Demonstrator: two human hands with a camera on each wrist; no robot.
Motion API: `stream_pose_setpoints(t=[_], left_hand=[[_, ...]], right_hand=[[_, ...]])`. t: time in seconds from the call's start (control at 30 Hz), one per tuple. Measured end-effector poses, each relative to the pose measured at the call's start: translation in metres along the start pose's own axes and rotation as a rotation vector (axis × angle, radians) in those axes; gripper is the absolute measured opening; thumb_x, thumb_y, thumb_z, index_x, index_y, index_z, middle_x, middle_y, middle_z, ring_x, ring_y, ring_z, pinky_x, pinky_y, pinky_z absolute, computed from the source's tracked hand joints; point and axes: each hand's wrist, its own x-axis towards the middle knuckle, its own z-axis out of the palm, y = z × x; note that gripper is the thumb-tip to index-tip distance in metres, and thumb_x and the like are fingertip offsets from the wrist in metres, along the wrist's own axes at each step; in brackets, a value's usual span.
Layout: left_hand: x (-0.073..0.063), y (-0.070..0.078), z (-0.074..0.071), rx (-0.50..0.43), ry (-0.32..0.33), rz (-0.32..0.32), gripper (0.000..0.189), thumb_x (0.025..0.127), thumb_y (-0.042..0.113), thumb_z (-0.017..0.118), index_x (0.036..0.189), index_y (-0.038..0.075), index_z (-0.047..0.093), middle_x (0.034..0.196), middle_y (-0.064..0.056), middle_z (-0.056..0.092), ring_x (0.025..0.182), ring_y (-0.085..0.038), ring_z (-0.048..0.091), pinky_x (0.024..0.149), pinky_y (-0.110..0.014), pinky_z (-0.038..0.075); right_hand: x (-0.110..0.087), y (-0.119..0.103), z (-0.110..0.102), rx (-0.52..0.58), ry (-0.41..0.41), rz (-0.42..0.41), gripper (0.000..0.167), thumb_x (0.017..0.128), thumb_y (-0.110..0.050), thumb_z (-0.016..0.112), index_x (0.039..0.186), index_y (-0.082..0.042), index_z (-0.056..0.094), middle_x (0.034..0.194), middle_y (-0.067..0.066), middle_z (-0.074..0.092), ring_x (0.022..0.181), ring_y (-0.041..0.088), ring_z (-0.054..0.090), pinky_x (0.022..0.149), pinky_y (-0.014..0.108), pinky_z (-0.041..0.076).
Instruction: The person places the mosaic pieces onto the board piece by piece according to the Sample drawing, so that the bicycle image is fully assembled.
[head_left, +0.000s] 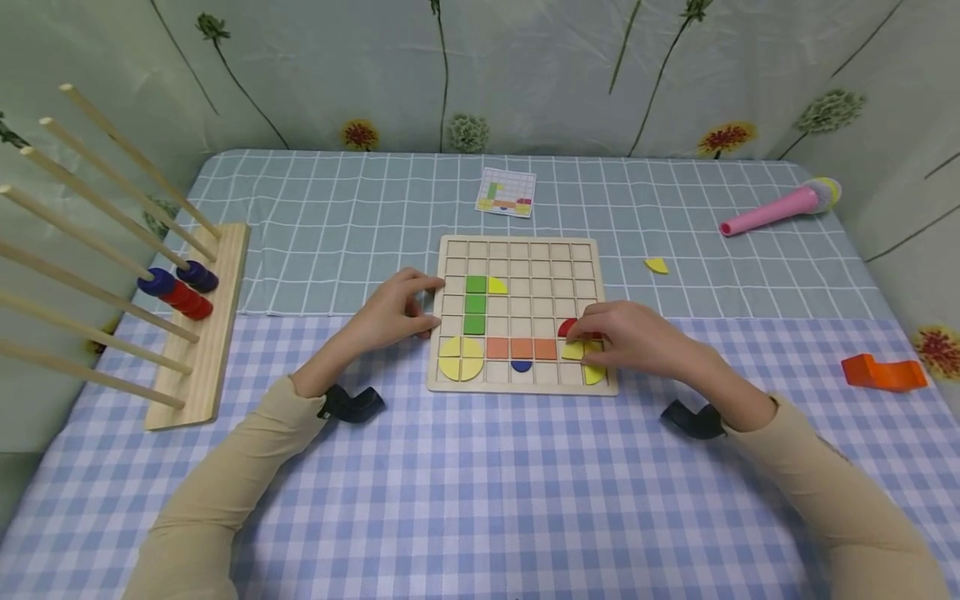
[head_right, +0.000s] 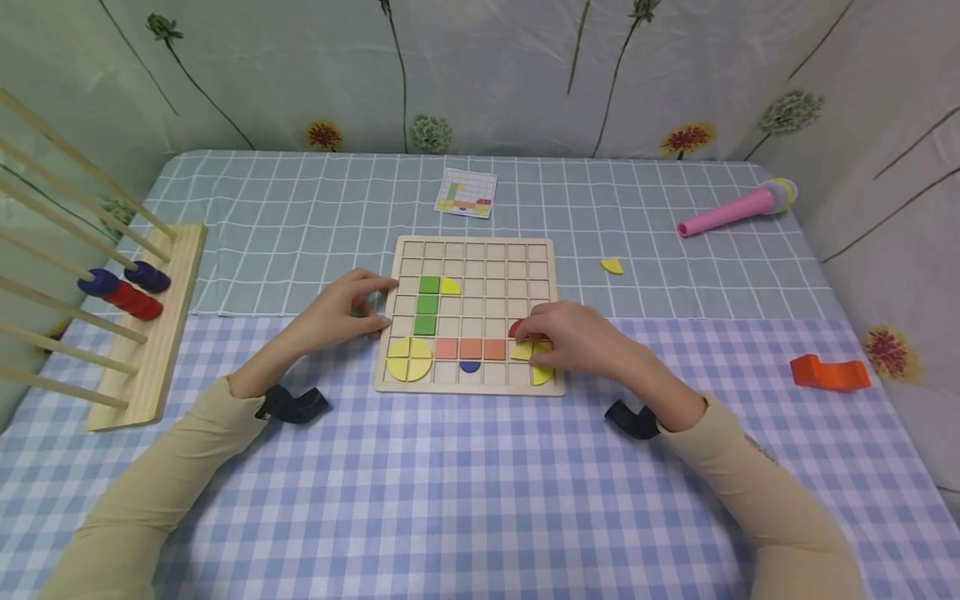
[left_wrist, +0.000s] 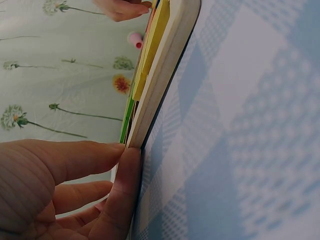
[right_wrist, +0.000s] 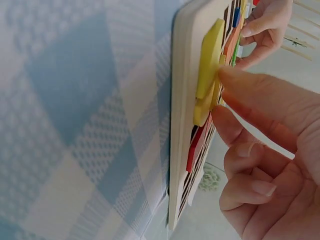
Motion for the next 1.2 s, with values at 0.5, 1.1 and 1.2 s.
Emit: stream_pose_setpoints(t=[0.5, 1.1, 1.2], left_hand=[[0.001, 0.0, 0.0, -0.006, 0.001, 0.0, 0.058, 0.084, 0.012, 0.069, 0.137, 0.003, 0.046, 0.121, -0.013, 0.049, 0.068, -0.015, 0.056, 0.062, -0.023, 0.046], [0.001, -0.002, 0.0, -0.004, 0.002, -0.009, 0.058, 0.084, 0.012, 0.069, 0.137, 0.003, 0.046, 0.123, -0.013, 0.049, 0.069, -0.015, 0.056, 0.062, -0.023, 0.046], [0.001, -0.002, 0.0, -0.012, -0.001, -0.012, 0.058, 0.084, 0.011, 0.069, 0.137, 0.003, 0.046, 0.123, -0.013, 0.048, 0.068, -0.015, 0.057, 0.061, -0.022, 0.046]], right_hand=[[0.001, -0.003, 0.004, -0.032, 0.03, -0.059, 0.016, 0.078, -0.009, 0.069, 0.093, -0.011, 0.073, 0.088, 0.0, 0.062, 0.074, 0.011, 0.051, 0.067, 0.027, 0.045], [-0.021, 0.013, 0.004, 0.081, 0.061, 0.007, 0.017, 0.082, -0.004, 0.066, 0.096, -0.011, 0.072, 0.087, 0.0, 0.066, 0.063, 0.006, 0.043, 0.059, 0.018, 0.04], [-0.021, 0.012, 0.005, 0.086, 0.066, 0.005, 0.017, 0.082, -0.004, 0.066, 0.097, -0.01, 0.072, 0.09, 0.001, 0.068, 0.064, 0.006, 0.045, 0.06, 0.018, 0.041]])
